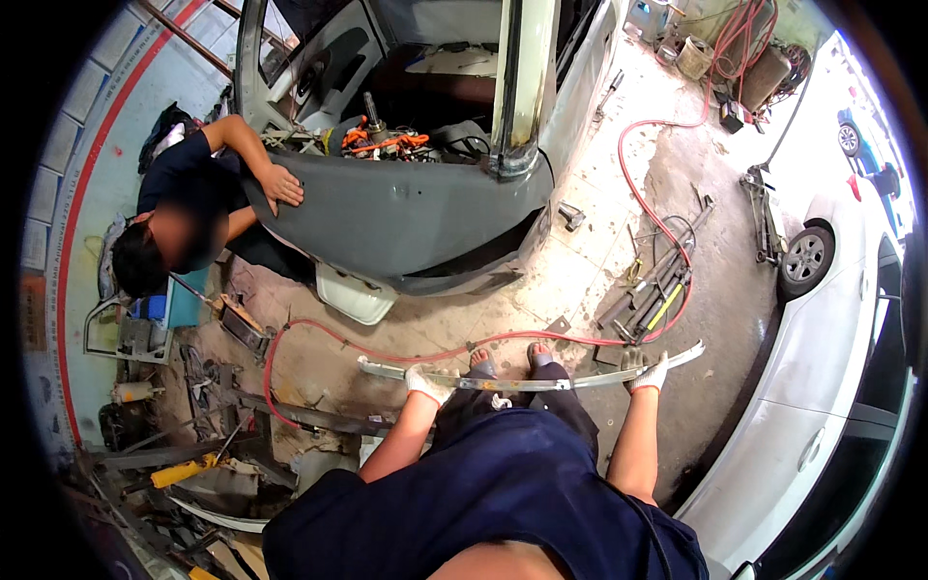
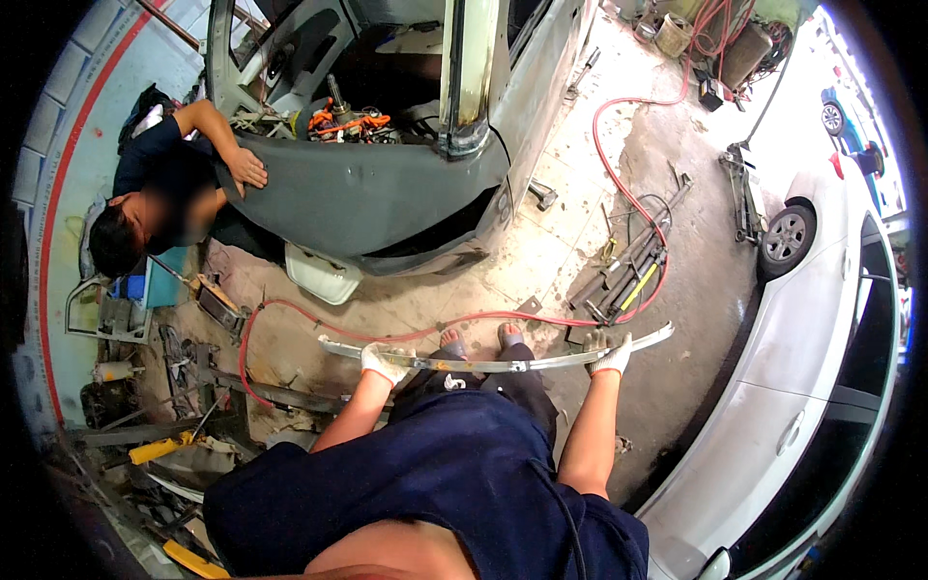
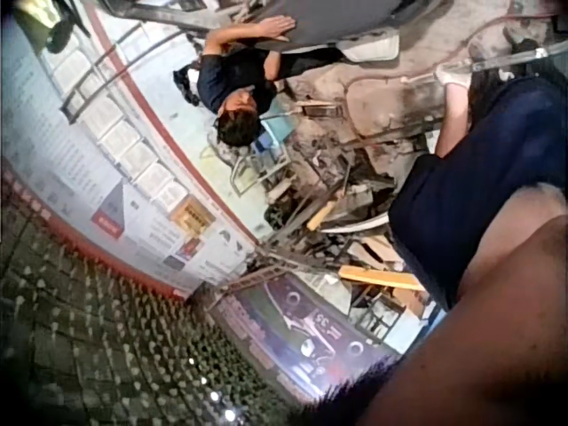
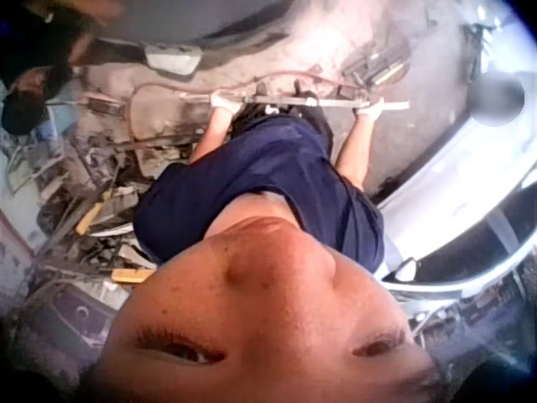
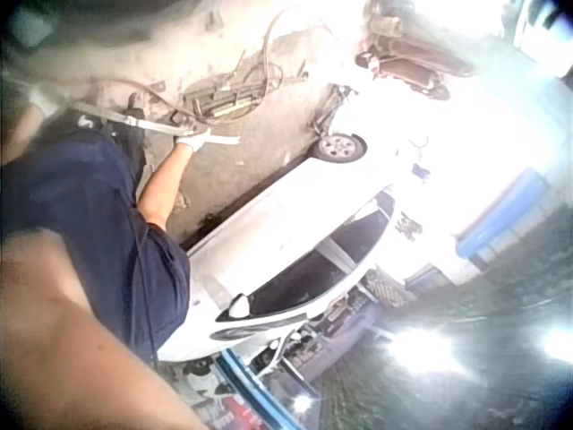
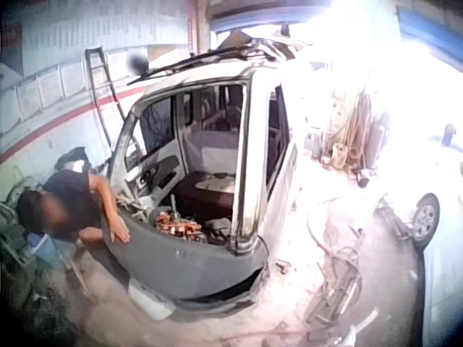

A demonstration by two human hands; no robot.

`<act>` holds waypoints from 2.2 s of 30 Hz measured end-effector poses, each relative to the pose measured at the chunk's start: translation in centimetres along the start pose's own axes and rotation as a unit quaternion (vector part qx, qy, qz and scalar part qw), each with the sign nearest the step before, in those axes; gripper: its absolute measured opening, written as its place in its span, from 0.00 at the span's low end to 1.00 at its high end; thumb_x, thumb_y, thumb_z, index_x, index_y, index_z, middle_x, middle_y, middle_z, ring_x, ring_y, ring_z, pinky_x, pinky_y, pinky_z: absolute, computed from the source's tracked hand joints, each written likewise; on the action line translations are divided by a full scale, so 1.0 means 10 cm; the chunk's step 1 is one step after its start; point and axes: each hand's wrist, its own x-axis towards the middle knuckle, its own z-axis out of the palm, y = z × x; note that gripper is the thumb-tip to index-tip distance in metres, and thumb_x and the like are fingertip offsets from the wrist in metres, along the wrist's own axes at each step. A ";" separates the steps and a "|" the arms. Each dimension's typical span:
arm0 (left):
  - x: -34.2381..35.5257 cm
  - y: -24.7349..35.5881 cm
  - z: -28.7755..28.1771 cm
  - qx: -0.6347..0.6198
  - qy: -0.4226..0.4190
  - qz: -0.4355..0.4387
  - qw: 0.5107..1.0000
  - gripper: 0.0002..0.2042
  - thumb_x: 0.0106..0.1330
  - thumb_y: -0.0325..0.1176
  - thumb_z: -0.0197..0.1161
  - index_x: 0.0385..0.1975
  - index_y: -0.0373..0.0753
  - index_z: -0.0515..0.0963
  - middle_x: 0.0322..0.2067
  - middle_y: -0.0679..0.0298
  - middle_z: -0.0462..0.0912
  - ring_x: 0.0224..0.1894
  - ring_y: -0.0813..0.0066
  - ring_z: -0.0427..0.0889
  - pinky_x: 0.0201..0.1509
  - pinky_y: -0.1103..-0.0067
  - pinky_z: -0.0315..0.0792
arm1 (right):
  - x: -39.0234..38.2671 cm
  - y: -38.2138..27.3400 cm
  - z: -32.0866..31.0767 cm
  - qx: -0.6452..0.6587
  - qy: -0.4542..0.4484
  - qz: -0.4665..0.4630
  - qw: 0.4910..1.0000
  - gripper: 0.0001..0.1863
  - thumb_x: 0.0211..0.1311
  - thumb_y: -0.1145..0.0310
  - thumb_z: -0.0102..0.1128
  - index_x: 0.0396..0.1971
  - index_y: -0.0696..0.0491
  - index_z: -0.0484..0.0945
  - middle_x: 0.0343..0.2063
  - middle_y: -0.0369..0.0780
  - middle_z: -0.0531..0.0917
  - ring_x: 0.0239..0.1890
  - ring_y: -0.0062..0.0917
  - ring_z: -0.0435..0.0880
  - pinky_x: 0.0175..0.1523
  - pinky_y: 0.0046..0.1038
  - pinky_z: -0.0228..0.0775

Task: The person uses a long metal pry bar to remove a damaged bumper from a vehicle. They work alongside a coworker to detach the bumper, then lift and carry it away from the car. The person then returns to the vehicle to assist with further removal of the bumper assembly.

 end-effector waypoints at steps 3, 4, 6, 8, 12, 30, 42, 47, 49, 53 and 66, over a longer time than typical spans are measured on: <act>0.16 0.15 -0.15 -0.002 -0.084 0.001 0.997 0.09 0.54 0.35 0.46 0.15 0.43 0.64 0.14 0.63 0.66 0.19 0.63 0.68 0.39 0.59 0.71 | 0.22 0.05 0.04 -0.015 -0.070 -0.001 0.997 0.24 0.58 0.43 0.53 0.33 0.51 0.67 0.24 0.36 0.71 0.23 0.24 0.72 0.28 0.29 0.71; 0.22 0.20 -0.22 -0.012 -0.132 -0.003 0.991 0.08 0.52 0.34 0.47 0.14 0.42 0.64 0.14 0.61 0.68 0.19 0.61 0.70 0.40 0.57 0.72 | 0.34 0.06 0.08 -0.030 -0.088 -0.002 0.996 0.22 0.58 0.44 0.53 0.31 0.50 0.68 0.22 0.35 0.69 0.21 0.22 0.70 0.26 0.27 0.69; 0.22 0.24 -0.25 -0.042 -0.103 -0.002 0.994 0.07 0.55 0.34 0.46 0.17 0.44 0.63 0.15 0.65 0.66 0.21 0.65 0.69 0.37 0.60 0.71 | 0.29 0.18 0.30 -0.050 -0.079 -0.030 0.995 0.19 0.57 0.47 0.55 0.24 0.48 0.68 0.17 0.32 0.63 0.15 0.18 0.62 0.20 0.24 0.60; 0.15 0.26 -0.24 -0.067 -0.058 0.030 0.996 0.06 0.56 0.34 0.46 0.19 0.45 0.63 0.16 0.66 0.66 0.22 0.66 0.69 0.37 0.61 0.70 | 0.52 0.31 0.44 -0.093 -0.065 -0.024 0.993 0.18 0.56 0.48 0.56 0.21 0.46 0.66 0.14 0.31 0.62 0.12 0.19 0.60 0.18 0.23 0.56; -0.31 0.13 -0.19 -0.102 0.074 0.116 0.985 0.05 0.57 0.33 0.46 0.25 0.41 0.66 0.24 0.60 0.70 0.29 0.59 0.70 0.40 0.55 0.70 | 0.35 0.55 0.90 -0.110 -0.044 0.033 0.992 0.19 0.56 0.48 0.56 0.25 0.46 0.64 0.13 0.31 0.60 0.12 0.19 0.61 0.17 0.24 0.54; -2.49 -0.34 0.06 -0.039 -0.473 0.515 0.713 0.35 0.65 0.60 0.45 0.65 0.41 0.58 0.64 0.58 0.62 0.66 0.64 0.59 0.70 0.58 0.46 | -1.57 -0.26 2.52 0.030 -0.607 0.280 0.743 0.50 0.43 0.26 0.54 0.59 0.51 0.67 0.50 0.48 0.75 0.48 0.43 0.76 0.60 0.51 0.60; -1.89 -0.47 0.07 -0.251 -0.058 0.305 0.917 0.34 0.68 0.59 0.36 0.63 0.37 0.58 0.61 0.55 0.64 0.64 0.61 0.61 0.67 0.59 0.52 | -1.05 -0.02 2.64 -0.127 -0.364 0.213 0.898 0.28 0.57 0.37 0.50 0.32 0.51 0.71 0.24 0.37 0.73 0.28 0.30 0.72 0.40 0.39 0.70; -2.92 -0.02 0.46 -0.247 -0.298 0.463 0.797 0.34 0.69 0.59 0.32 0.62 0.35 0.60 0.60 0.54 0.66 0.62 0.59 0.63 0.66 0.59 0.54 | -2.09 -0.36 3.10 -0.057 -0.586 0.223 0.777 0.48 0.51 0.29 0.49 0.56 0.60 0.61 0.51 0.49 0.70 0.53 0.42 0.70 0.62 0.48 0.59; -3.34 0.05 0.60 -0.227 -0.368 0.547 0.717 0.35 0.69 0.59 0.31 0.62 0.35 0.60 0.59 0.54 0.67 0.62 0.58 0.64 0.65 0.59 0.55 | -2.57 -0.61 3.12 0.001 -0.705 0.239 0.668 0.59 0.47 0.26 0.49 0.66 0.60 0.47 0.65 0.52 0.55 0.66 0.45 0.56 0.71 0.49 0.43; -3.23 0.21 0.43 -0.084 -0.515 0.594 0.612 0.41 0.63 0.68 0.38 0.60 0.32 0.63 0.61 0.50 0.64 0.64 0.55 0.62 0.66 0.60 0.54 | -2.54 -0.64 3.12 0.021 -0.726 0.216 0.652 0.60 0.46 0.24 0.47 0.66 0.59 0.47 0.66 0.52 0.54 0.68 0.45 0.53 0.70 0.51 0.41; -1.57 -0.42 0.28 -0.260 -0.034 0.256 0.931 0.12 0.61 0.45 0.53 0.29 0.42 0.68 0.24 0.61 0.72 0.31 0.62 0.72 0.45 0.62 0.69 | -1.39 -0.25 2.55 -0.159 -0.277 0.200 0.926 0.30 0.54 0.34 0.51 0.24 0.51 0.69 0.16 0.33 0.70 0.19 0.27 0.70 0.36 0.36 0.71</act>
